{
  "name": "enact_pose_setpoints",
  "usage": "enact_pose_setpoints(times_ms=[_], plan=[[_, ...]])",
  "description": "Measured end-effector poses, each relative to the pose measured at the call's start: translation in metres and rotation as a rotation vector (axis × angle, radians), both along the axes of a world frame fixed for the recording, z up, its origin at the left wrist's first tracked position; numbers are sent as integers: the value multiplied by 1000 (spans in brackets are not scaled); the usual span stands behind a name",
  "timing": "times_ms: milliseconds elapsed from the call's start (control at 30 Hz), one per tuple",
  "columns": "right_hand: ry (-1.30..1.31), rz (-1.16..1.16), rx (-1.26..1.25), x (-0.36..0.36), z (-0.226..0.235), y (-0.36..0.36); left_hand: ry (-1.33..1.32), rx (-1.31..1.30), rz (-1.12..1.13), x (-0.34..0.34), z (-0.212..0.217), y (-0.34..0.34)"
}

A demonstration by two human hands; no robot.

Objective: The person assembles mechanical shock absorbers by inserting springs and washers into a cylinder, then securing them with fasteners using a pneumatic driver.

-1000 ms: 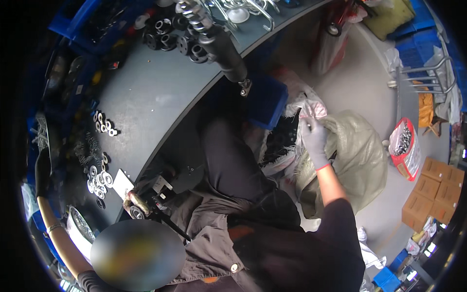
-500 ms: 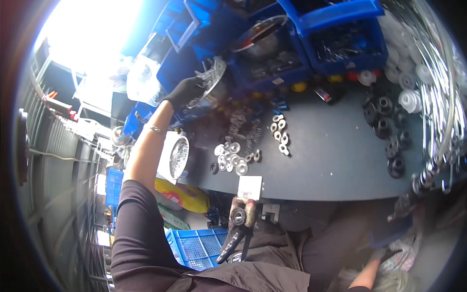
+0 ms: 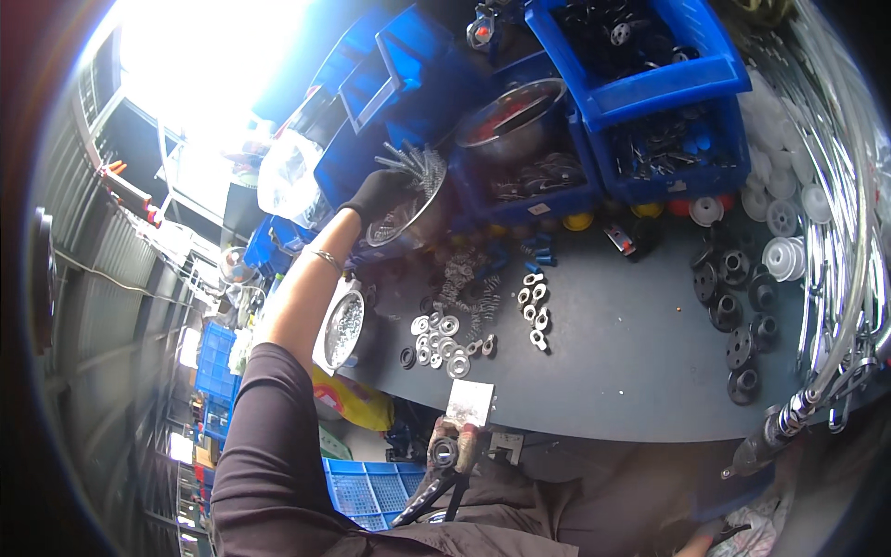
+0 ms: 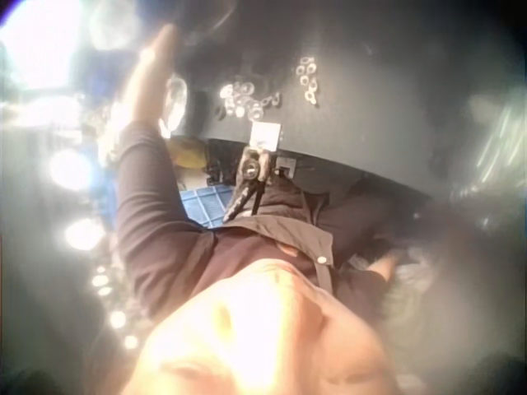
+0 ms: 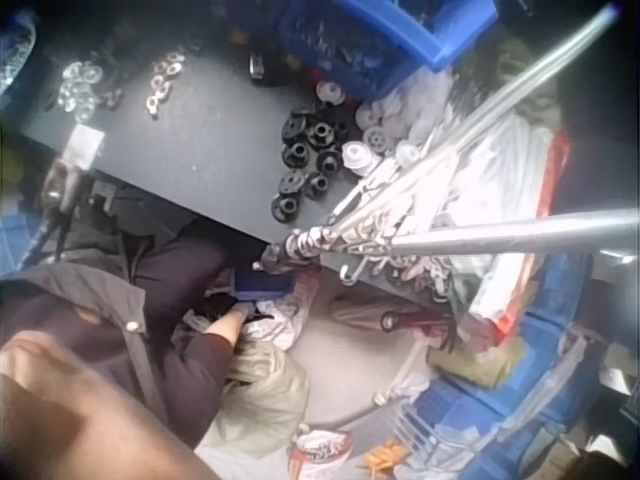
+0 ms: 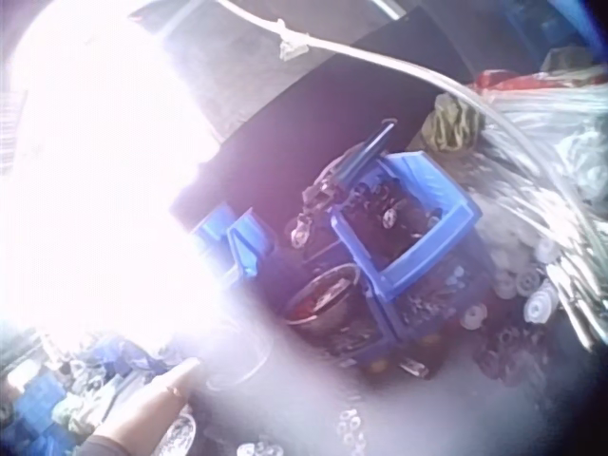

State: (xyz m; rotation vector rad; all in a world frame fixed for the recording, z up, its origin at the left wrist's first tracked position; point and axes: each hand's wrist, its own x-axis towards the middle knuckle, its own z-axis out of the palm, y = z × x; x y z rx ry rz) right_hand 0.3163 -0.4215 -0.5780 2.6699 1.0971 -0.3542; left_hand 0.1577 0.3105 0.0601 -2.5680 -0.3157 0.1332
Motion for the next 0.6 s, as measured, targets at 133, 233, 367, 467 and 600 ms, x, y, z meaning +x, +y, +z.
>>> enact_pose_setpoints(times_ms=[133,233,367,467,600], plan=[[28,-72,-22,-14,2,-13,-236,-61,336,1,-12,-17],[47,-147,-42,-25,6,-24,-937,124,122,0,-52,-56],[77,-224,-50,-40,9,-28,-909,254,-10,-10,-77,-74],[87,-266,-77,-42,16,-41,-401,532,254,11,-88,-84],[74,-317,-82,-30,21,-49,-983,165,359,22,-102,-66]])
